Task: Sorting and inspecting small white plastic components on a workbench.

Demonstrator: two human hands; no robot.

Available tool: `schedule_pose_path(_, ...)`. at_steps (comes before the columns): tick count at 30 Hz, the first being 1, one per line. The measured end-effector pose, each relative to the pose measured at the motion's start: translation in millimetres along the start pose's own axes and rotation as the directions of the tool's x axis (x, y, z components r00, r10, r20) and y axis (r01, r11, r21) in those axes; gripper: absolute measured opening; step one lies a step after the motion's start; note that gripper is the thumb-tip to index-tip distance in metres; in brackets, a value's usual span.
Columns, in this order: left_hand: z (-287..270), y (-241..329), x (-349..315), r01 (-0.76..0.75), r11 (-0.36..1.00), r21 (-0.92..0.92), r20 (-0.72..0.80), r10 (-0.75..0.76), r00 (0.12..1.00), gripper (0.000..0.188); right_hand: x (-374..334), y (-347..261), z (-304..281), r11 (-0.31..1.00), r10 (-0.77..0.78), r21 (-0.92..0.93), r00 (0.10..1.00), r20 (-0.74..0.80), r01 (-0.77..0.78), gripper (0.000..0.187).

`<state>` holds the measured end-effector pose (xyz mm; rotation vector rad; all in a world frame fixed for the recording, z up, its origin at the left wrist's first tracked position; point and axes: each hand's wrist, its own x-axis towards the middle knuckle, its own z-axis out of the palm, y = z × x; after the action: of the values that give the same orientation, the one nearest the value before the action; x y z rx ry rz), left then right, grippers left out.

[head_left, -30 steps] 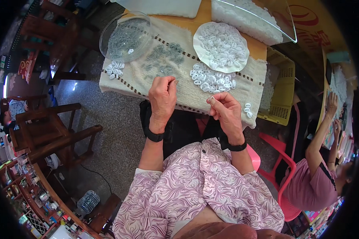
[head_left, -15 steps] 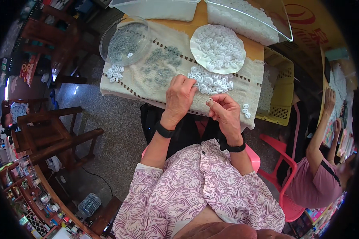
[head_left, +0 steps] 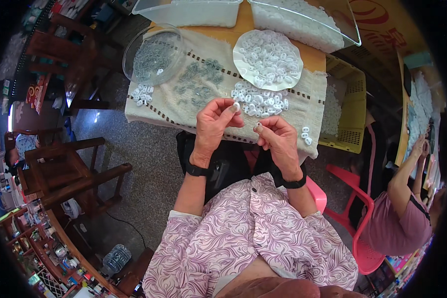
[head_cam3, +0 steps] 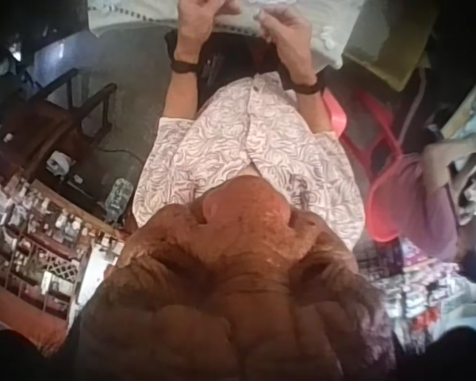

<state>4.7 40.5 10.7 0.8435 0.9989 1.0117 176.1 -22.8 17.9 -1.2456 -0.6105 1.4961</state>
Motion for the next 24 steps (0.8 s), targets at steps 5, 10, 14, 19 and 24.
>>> schedule_pose_path(5, -1.1, -2.4, -12.7, 0.017, 0.998, -0.054, 0.053, -0.014, 0.998, 0.024, -1.6, -1.9, 4.9, 1.0, 0.009, 0.007, 1.0, -0.005, -0.009, 0.014)
schedule_pose_path(10, 1.7, -4.7, -20.6, 0.016, 1.0, -0.011, 0.109, -0.014, 0.994, 0.029, -1.3, 3.0, 1.6, 1.0, 0.003, 0.012, 1.0, 0.024, -0.004, 0.011)
schedule_pose_path(14, 1.8, -6.3, -22.6, 0.022, 1.0, -0.004, 0.125, -0.022, 0.992, 0.029, -2.9, 2.5, 2.8, 1.0, 0.003, 0.014, 1.0, 0.022, -0.004, 0.012)
schedule_pose_path(19, -2.0, -13.9, -23.0, 0.017, 1.0, -0.007, 0.128, -0.016, 0.992, 0.025, -3.8, 1.5, 3.8, 1.0, -0.004, 0.019, 1.0, 0.022, 0.004, 0.013)
schedule_pose_path(24, -9.0, -21.5, -25.3, 0.068, 0.996, -0.055, 0.13, -0.061, 0.99, 0.021, -5.4, 1.0, 6.4, 1.0, -0.012, 0.012, 1.0, 0.015, 0.012, 0.013)
